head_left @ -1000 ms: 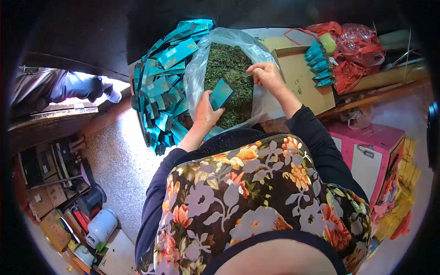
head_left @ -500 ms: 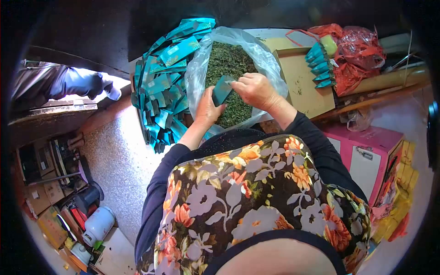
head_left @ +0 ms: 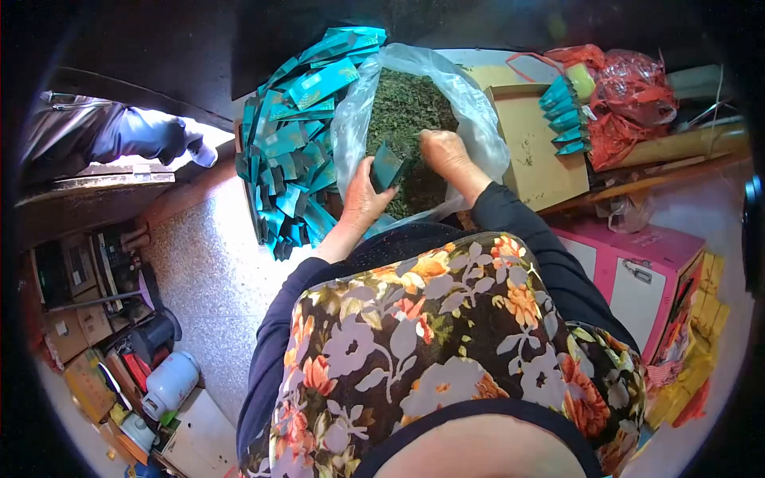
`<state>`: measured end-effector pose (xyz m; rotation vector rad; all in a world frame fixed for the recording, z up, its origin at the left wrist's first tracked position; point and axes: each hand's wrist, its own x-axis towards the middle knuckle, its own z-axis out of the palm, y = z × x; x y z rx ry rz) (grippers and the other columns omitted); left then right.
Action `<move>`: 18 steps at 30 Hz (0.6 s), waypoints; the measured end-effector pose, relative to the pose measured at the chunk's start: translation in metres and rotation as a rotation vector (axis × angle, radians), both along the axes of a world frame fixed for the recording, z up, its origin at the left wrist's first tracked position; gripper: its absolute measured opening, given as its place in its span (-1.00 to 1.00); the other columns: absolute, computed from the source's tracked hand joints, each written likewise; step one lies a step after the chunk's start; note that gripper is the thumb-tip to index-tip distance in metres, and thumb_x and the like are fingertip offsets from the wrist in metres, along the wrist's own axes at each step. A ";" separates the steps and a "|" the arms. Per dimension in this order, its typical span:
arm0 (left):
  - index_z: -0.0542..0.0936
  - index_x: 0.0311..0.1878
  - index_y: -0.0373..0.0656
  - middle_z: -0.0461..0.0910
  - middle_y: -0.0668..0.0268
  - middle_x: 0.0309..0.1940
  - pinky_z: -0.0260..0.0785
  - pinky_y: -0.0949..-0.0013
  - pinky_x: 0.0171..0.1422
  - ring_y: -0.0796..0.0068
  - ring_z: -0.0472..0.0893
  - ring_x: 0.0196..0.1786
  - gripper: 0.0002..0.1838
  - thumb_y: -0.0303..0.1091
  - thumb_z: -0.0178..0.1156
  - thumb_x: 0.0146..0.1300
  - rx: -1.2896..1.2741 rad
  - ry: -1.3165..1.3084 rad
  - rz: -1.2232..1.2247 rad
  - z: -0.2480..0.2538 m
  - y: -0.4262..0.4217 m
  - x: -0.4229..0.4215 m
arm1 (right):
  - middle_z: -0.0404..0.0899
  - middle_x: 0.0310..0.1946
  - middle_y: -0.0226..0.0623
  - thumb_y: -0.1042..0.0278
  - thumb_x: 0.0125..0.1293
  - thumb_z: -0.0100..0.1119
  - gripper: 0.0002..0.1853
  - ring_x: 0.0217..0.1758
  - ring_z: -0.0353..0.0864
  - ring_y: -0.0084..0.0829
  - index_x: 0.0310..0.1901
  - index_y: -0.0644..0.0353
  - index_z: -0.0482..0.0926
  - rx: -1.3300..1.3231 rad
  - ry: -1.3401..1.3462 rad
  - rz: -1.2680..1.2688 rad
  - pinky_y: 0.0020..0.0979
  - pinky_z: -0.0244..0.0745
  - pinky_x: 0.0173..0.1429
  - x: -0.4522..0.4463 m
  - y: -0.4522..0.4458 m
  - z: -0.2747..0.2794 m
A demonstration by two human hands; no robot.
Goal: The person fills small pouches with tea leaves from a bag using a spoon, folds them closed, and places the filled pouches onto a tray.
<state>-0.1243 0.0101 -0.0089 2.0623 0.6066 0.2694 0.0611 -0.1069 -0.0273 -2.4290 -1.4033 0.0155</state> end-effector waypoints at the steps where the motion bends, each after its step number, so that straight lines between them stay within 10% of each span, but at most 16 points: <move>1: 0.30 0.14 -0.21 0.51 0.00 -0.09 0.39 0.21 0.08 0.05 0.54 0.01 -0.24 -0.33 0.46 -0.16 0.002 0.005 0.004 -0.001 0.000 -0.002 | 0.57 -0.57 -0.05 0.39 0.11 0.07 -0.89 -0.41 0.63 -0.08 -0.48 0.17 0.57 0.029 0.077 -0.046 -0.13 0.54 -0.32 -0.004 0.004 -0.003; 6: 0.31 0.13 -0.20 0.50 0.01 -0.08 0.39 0.19 0.08 0.04 0.52 0.02 -0.26 -0.32 0.46 -0.15 0.020 0.032 -0.033 -0.002 -0.001 -0.005 | 0.62 -0.51 0.01 0.37 0.16 0.00 -0.77 -0.46 0.66 -0.16 -0.35 0.22 0.69 0.122 0.313 -0.287 -0.23 0.55 -0.38 -0.008 0.023 -0.027; 11: 0.32 0.11 -0.19 0.50 0.01 -0.08 0.38 0.18 0.09 0.02 0.52 0.02 -0.28 -0.32 0.44 -0.14 -0.061 0.053 -0.044 -0.002 -0.001 -0.006 | 0.59 -0.61 -0.25 0.43 0.22 -0.11 -0.72 -0.68 0.50 -0.48 -0.26 0.28 0.64 0.230 1.171 -0.606 -0.46 0.38 -0.63 -0.002 0.023 -0.010; 18: 0.32 0.11 -0.20 0.49 0.00 -0.06 0.37 0.19 0.11 0.02 0.51 0.05 -0.29 -0.33 0.44 -0.14 -0.046 0.068 -0.052 -0.007 0.000 -0.004 | 0.54 -0.61 -0.33 0.44 0.24 -0.06 -0.77 -0.68 0.45 -0.55 -0.25 0.29 0.62 0.422 1.363 -0.561 -0.55 0.33 -0.63 0.009 0.011 0.014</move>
